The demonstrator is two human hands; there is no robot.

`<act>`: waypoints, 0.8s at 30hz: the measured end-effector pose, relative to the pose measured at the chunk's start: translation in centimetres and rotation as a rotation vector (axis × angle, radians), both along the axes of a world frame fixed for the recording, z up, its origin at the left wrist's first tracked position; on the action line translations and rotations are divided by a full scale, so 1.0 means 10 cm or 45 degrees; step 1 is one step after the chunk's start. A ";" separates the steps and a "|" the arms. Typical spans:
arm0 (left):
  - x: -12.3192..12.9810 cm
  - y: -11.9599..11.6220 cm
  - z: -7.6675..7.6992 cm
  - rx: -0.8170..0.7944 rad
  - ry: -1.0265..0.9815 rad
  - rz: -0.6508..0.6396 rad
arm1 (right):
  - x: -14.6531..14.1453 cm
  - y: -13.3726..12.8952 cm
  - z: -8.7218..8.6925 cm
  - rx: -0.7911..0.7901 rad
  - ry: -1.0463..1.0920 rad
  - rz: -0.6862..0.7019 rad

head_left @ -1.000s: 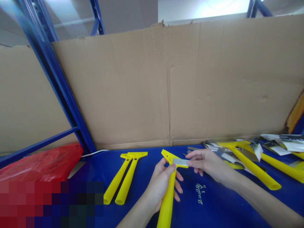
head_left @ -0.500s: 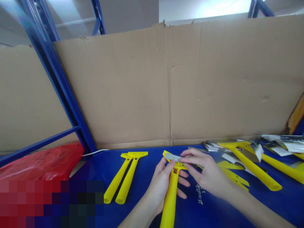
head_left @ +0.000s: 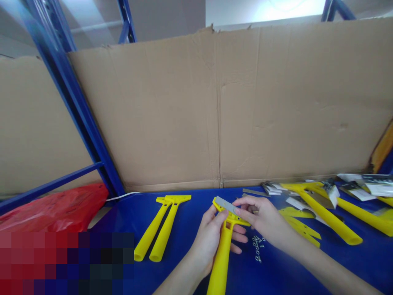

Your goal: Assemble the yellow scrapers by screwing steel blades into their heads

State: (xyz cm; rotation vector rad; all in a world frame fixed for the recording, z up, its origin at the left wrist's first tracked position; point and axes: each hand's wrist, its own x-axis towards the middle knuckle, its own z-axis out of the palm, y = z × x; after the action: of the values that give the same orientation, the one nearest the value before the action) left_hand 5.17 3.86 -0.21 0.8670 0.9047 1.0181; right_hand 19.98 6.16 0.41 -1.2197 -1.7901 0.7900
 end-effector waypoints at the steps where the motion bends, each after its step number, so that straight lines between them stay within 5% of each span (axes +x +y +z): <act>1: 0.00 0.00 0.00 0.002 -0.007 0.006 | -0.01 -0.01 0.00 -0.049 0.009 0.003; 5: 0.00 0.01 -0.02 0.005 0.011 0.018 | -0.04 -0.04 0.00 -0.225 0.025 0.024; 11: -0.05 0.07 -0.03 0.121 0.174 0.148 | -0.01 0.00 0.01 -0.227 0.094 0.016; 24: -0.22 0.15 0.01 0.119 0.084 0.107 | 0.04 -0.02 0.08 -0.586 0.284 -0.005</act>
State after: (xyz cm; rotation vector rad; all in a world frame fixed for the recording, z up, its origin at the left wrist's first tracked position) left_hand 3.00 5.37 -0.14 0.9520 0.9617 1.1166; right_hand 20.36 5.95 1.24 -1.3575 -1.4674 1.3321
